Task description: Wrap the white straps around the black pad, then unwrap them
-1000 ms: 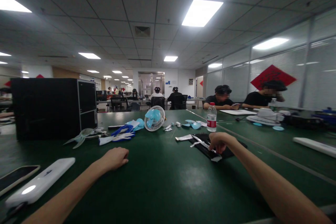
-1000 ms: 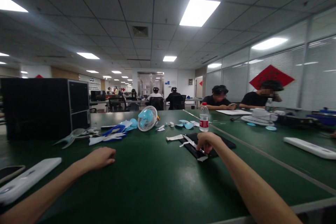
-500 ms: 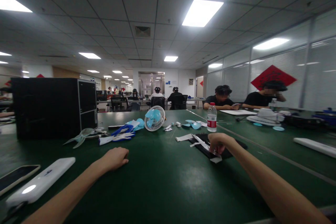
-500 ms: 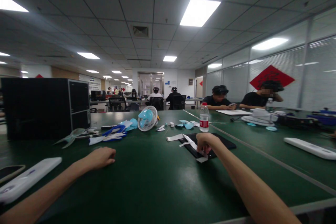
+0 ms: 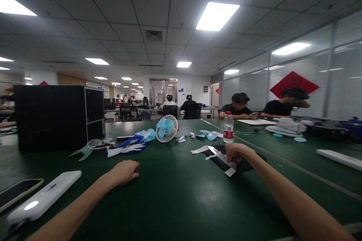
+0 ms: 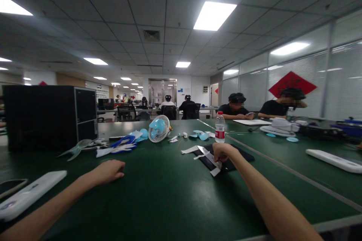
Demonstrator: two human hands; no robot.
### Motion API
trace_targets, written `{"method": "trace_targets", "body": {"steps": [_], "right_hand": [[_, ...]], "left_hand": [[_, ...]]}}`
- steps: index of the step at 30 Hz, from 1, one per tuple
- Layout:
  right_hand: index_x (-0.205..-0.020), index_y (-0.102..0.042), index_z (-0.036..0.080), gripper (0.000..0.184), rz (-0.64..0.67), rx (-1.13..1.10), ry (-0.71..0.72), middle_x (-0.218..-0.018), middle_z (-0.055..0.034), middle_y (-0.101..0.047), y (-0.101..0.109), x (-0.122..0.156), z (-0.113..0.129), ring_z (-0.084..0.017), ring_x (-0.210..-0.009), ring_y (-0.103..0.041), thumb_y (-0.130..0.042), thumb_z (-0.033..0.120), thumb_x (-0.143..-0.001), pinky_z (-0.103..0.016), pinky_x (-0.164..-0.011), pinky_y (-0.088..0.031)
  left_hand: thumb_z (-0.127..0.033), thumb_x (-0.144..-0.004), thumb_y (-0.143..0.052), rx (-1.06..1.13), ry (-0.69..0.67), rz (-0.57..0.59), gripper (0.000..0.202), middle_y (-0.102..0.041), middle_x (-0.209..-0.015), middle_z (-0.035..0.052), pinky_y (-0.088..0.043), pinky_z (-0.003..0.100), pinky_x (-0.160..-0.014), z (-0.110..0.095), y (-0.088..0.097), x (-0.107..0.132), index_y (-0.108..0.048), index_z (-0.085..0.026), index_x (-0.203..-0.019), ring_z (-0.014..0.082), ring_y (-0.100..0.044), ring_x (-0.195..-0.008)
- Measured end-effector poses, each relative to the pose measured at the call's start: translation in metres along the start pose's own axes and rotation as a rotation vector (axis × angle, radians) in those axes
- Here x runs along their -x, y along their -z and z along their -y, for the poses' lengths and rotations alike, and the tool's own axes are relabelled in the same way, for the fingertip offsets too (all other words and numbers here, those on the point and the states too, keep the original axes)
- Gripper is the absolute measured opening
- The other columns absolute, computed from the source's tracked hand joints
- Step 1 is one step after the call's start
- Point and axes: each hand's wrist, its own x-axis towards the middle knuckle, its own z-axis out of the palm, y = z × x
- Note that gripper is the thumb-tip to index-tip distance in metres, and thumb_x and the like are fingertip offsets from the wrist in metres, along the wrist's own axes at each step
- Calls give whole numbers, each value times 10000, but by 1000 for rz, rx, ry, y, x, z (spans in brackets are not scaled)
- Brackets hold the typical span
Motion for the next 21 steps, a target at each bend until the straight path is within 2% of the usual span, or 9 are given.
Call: {"method": "trace_targets", "body": {"steps": [3,6,10,12,16,18,21], "right_hand": [[-648,-606,113,60,-3,-50,3,-489,15,-507,12,6,-4,-134,-502,-545,-662,124,-629,-222,-466,-445],[-702,-614,125,36,-55,-178,100,-498,33,-489,24,13,-8,-90,-471,-486,-631,143,-677,-181,-442,-385],[-743,-620,122,68,-233,-319,199,-518,19,-523,32,9,-7,-90,-465,-488,-581,177,-749,-186,-449,-381],[-786,-649,117,118,-354,-246,178,-581,-16,-593,32,1,1,-114,-522,-552,-560,194,-775,-195,-492,-409],[-857,-696,122,178,-624,158,151,-863,-115,-703,29,-23,24,-204,-821,-658,-538,169,-790,-223,-674,-456],[-914,-695,107,214,-689,264,130,-956,-168,-697,28,-35,35,-244,-916,-655,-511,155,-816,-252,-746,-461],[-993,-677,74,256,-694,305,113,-1014,-227,-673,25,-53,50,-285,-955,-652,-477,128,-842,-310,-791,-474]], "left_hand": [[-358,-799,-549,11,-2,1,210,-677,-1006,57,-484,331,-739,2,-1,-1,-634,-235,-945,223,-633,-909],[-374,-804,-546,29,0,11,221,-672,-1011,57,-485,325,-734,4,-3,-3,-633,-240,-956,221,-632,-909],[-377,-802,-549,36,1,9,224,-668,-1020,58,-484,322,-732,6,-6,-4,-631,-241,-960,224,-630,-912],[-378,-798,-552,36,-1,7,224,-668,-1017,59,-484,322,-729,6,-7,-5,-631,-238,-954,224,-629,-906],[-374,-799,-550,36,-9,2,222,-665,-1018,60,-481,321,-736,6,-6,-4,-627,-236,-955,223,-626,-913],[-367,-800,-552,39,1,9,218,-666,-1019,60,-480,322,-740,5,-5,-4,-625,-237,-959,223,-627,-914],[-366,-804,-550,48,4,15,216,-667,-1028,59,-483,321,-735,4,-4,-4,-622,-240,-965,224,-629,-916]]}}
